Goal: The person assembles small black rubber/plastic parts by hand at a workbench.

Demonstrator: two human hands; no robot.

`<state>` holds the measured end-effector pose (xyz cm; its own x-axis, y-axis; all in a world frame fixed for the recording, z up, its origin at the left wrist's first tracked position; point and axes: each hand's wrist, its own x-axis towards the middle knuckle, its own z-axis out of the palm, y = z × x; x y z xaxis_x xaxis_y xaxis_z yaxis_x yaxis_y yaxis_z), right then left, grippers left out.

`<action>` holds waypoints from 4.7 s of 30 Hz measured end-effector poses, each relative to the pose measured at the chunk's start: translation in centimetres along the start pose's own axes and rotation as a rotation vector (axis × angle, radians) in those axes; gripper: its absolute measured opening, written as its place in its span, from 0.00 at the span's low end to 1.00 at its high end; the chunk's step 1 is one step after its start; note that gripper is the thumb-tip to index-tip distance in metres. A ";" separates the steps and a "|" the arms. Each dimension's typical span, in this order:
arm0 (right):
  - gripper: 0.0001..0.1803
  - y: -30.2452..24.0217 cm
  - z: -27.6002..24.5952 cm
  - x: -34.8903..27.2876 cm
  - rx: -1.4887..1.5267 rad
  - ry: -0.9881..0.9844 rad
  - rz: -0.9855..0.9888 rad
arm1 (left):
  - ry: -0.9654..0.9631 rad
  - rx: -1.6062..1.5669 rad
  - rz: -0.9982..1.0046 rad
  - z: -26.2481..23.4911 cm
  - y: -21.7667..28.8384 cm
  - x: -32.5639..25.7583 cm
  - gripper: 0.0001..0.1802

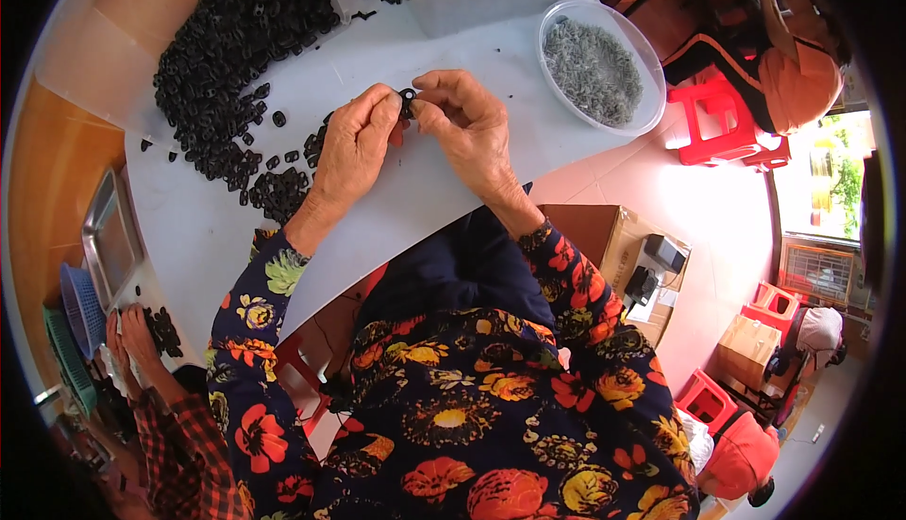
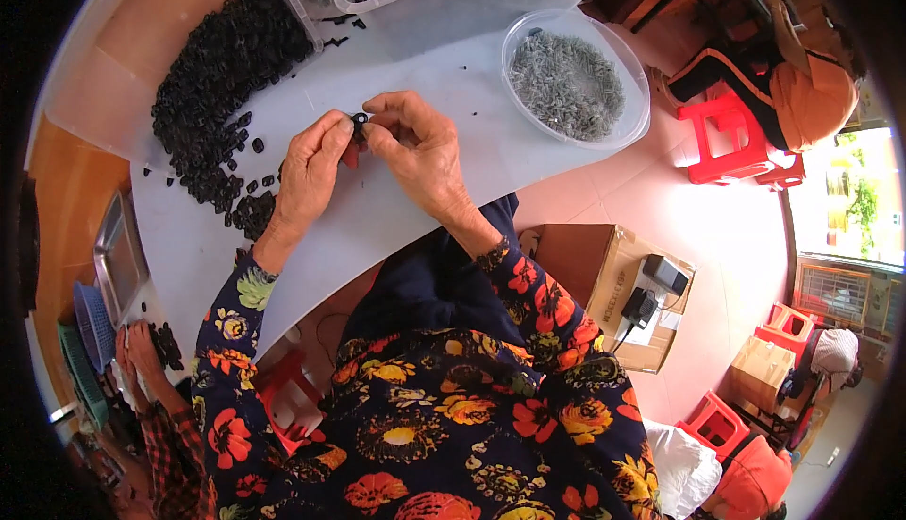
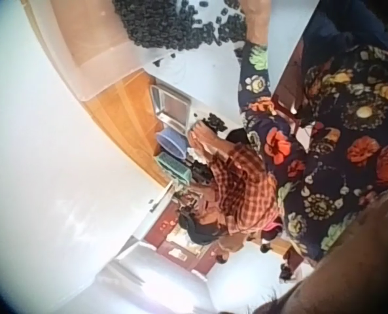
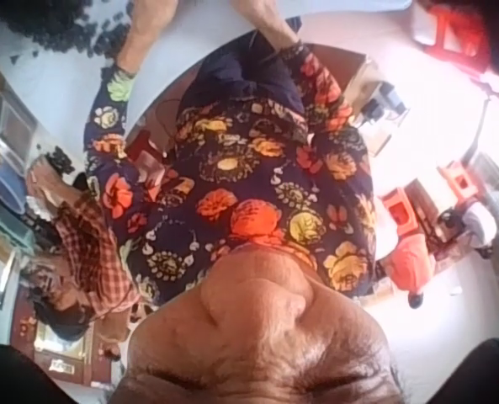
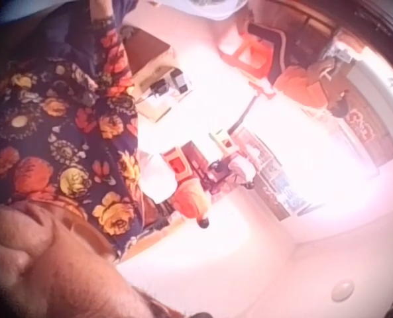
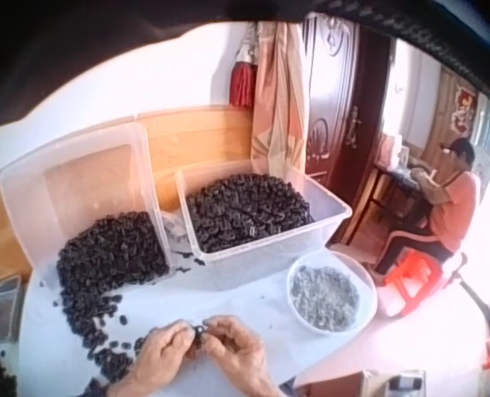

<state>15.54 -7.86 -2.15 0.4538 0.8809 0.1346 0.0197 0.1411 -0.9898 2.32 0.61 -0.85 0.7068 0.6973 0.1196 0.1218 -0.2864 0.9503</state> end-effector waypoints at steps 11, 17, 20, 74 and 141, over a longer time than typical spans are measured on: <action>0.15 0.0 0.1 -0.1 0.098 -0.031 0.046 | 0.077 -0.029 0.025 0.2 -0.4 0.0 0.14; 0.14 0.1 0.0 0.1 0.081 -0.019 0.028 | 0.069 -0.069 -0.028 0.1 -0.2 0.0 0.15; 0.14 -0.1 -0.1 0.0 0.044 -0.015 0.022 | 0.053 -0.059 -0.030 0.2 0.1 0.0 0.15; 0.20 -0.4 0.5 -0.1 -0.409 -0.231 -0.368 | 0.071 -0.104 0.039 -0.4 -1.6 -1.8 0.14; 0.16 0.8 -0.7 0.5 -0.064 -0.316 -0.124 | 0.064 0.030 0.093 0.1 -2.0 -1.7 0.16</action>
<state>16.38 -7.62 -2.86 0.1463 0.9566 0.2521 0.1180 0.2361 -0.9645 0.91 -0.06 -3.01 0.6699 0.7074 0.2256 0.0792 -0.3703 0.9255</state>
